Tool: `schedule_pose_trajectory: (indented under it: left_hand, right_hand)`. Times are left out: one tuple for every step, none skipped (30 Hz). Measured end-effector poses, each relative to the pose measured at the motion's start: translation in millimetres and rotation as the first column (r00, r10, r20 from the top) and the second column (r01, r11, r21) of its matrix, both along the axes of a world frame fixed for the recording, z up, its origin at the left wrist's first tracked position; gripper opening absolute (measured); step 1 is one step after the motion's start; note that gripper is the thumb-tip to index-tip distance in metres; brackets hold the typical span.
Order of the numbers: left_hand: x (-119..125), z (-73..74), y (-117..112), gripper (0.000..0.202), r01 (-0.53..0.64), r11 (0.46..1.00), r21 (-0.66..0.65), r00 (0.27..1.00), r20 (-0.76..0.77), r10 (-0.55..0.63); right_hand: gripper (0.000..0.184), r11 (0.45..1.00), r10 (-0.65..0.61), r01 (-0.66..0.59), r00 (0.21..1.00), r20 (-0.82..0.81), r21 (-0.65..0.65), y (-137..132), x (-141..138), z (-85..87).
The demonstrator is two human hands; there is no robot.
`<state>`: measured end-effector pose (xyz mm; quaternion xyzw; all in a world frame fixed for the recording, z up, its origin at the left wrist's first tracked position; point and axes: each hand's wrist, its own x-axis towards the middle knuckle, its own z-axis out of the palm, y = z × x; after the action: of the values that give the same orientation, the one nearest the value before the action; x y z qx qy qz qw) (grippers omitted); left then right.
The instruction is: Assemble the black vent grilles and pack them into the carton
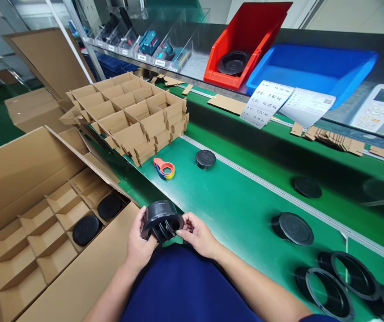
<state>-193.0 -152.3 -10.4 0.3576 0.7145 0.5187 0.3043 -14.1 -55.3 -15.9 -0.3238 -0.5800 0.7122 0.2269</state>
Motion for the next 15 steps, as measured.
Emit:
schedule_pose_trajectory:
  left_hand:
    - [-1,0.0,0,0.074,-0.003,1.000,-0.009,1.000,0.008,0.003]
    - [-1,0.2,1,0.074,-0.007,1.000,-0.021,1.000,0.023,0.008]
    - [-2,0.6,2,0.073,-0.007,0.999,-0.032,0.999,0.049,0.008]
    - [-2,1.1,3,0.071,0.004,0.999,-0.035,0.996,0.088,-0.001]
    - [-3,1.7,4,0.068,0.023,0.999,-0.029,0.990,0.142,-0.019]
    - [-3,2.3,5,0.064,0.046,0.999,-0.020,0.977,0.208,-0.041]
    - [-2,2.7,6,0.059,0.065,0.998,-0.010,0.958,0.279,-0.060]
    - [-2,2.8,6,0.056,0.077,0.997,-0.006,0.935,0.348,-0.070]
    - [-2,2.7,7,0.054,0.080,0.997,-0.011,0.910,0.409,-0.068]
    - [-2,2.4,7,0.054,0.075,0.997,-0.021,0.886,0.460,-0.057]
    - [-1,1.9,7,0.054,0.068,0.997,-0.031,0.865,0.500,-0.043]
    - [-1,1.6,6,0.055,0.064,0.997,-0.036,0.846,0.533,-0.035]
    - [-1,1.5,6,0.055,0.062,0.997,-0.035,0.828,0.560,-0.032]
    - [-1,1.8,6,0.054,0.061,0.998,-0.035,0.812,0.583,-0.029]
    - [-2,2.3,6,0.053,0.057,0.998,-0.035,0.798,0.602,-0.024]
  right_hand:
    - [0.033,1.000,-0.003,0.003,1.000,-0.003,0.002,0,-1,0.9]
    - [0.033,1.000,-0.008,0.008,1.000,-0.009,0.002,0,-1,2.1]
    - [0.034,1.000,-0.011,0.011,1.000,-0.018,-0.003,0,-2,3.7]
    - [0.034,1.000,-0.009,0.009,1.000,-0.028,-0.013,-1,-3,5.5]
    - [0.035,1.000,-0.007,0.006,0.999,-0.038,-0.027,-1,-4,7.4]
    - [0.036,0.999,-0.004,0.002,0.999,-0.047,-0.042,-1,-4,9.4]
    - [0.036,0.998,-0.002,-0.002,0.999,-0.053,-0.059,-1,-5,11.3]
    - [0.037,0.997,0.000,-0.003,0.999,-0.054,-0.073,-2,-6,13.1]
    - [0.038,0.996,-0.001,-0.004,0.999,-0.052,-0.084,-2,-7,14.6]
    - [0.039,0.996,-0.002,-0.002,0.999,-0.049,-0.092,-2,-8,16.0]
    - [0.040,0.995,-0.002,-0.002,0.999,-0.045,-0.098,-2,-9,17.2]
    - [0.040,0.995,-0.002,-0.003,0.999,-0.042,-0.102,-2,-10,18.3]
    - [0.041,0.995,-0.001,-0.003,0.999,-0.040,-0.103,-2,-11,19.3]
    - [0.041,0.995,-0.001,-0.003,0.999,-0.037,-0.104,-3,-11,20.1]
    - [0.041,0.994,0.000,-0.003,1.000,-0.032,-0.106,-3,-12,20.8]
